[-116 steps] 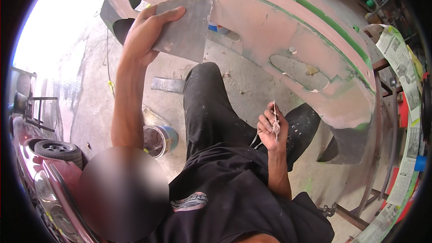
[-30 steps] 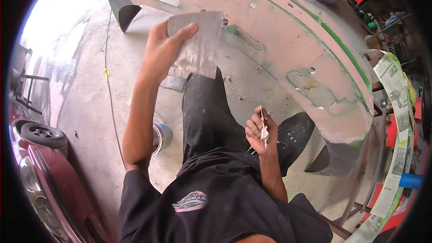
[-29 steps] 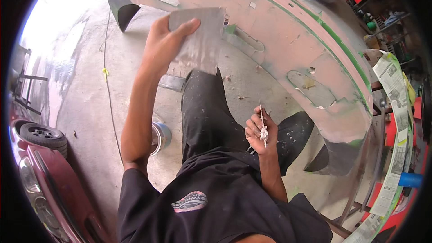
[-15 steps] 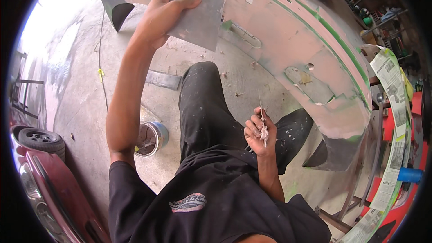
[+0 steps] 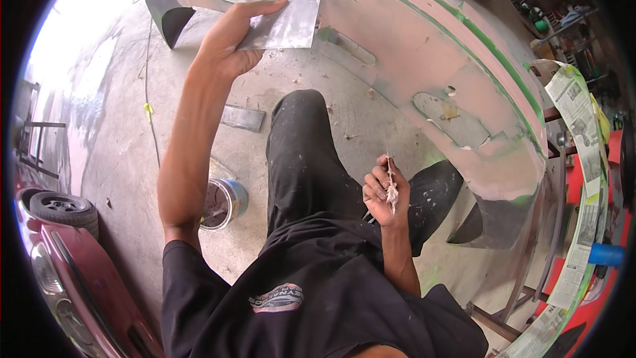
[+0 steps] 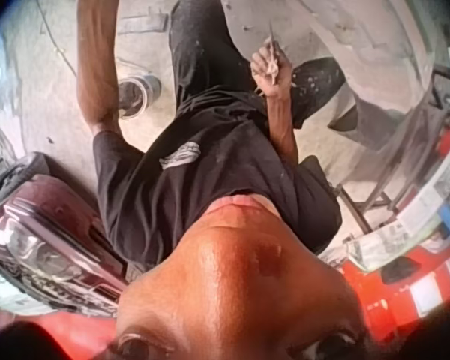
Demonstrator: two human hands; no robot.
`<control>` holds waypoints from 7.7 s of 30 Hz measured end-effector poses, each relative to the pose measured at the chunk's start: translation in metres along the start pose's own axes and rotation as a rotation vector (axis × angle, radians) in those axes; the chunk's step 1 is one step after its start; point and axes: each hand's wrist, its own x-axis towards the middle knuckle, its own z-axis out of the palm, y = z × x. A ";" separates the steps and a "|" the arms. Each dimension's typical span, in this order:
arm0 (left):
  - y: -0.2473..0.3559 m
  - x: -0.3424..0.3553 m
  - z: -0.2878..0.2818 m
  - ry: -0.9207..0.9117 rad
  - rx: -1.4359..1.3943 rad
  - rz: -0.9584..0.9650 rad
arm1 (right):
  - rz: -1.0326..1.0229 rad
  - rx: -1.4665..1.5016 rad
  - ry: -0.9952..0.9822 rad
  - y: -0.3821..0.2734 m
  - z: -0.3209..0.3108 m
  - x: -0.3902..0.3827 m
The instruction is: Applying and smoothing white body filler onto a green car bumper using metal scrapers.
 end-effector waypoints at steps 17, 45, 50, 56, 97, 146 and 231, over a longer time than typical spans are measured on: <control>-0.046 -0.004 -0.003 0.029 -0.439 0.069 | 0.010 -0.024 -0.042 0.000 -0.002 -0.004; -0.002 -0.005 -0.008 0.112 0.327 0.165 | -0.020 0.035 -0.016 -0.007 -0.007 -0.003; -0.001 -0.005 -0.002 0.065 0.235 0.157 | 0.012 0.014 -0.053 -0.006 -0.006 -0.001; -0.001 0.003 -0.010 0.081 0.133 0.063 | 0.001 0.014 -0.025 -0.011 -0.008 -0.003; -0.136 -0.075 -0.020 -0.422 1.087 -0.022 | -0.059 -0.013 0.061 -0.010 0.006 0.011; -0.126 -0.060 0.121 -0.134 0.550 0.193 | -0.094 0.010 0.066 -0.035 -0.048 -0.015; 0.089 0.051 -0.125 0.125 0.609 0.323 | -0.048 -0.065 0.165 0.019 -0.015 0.009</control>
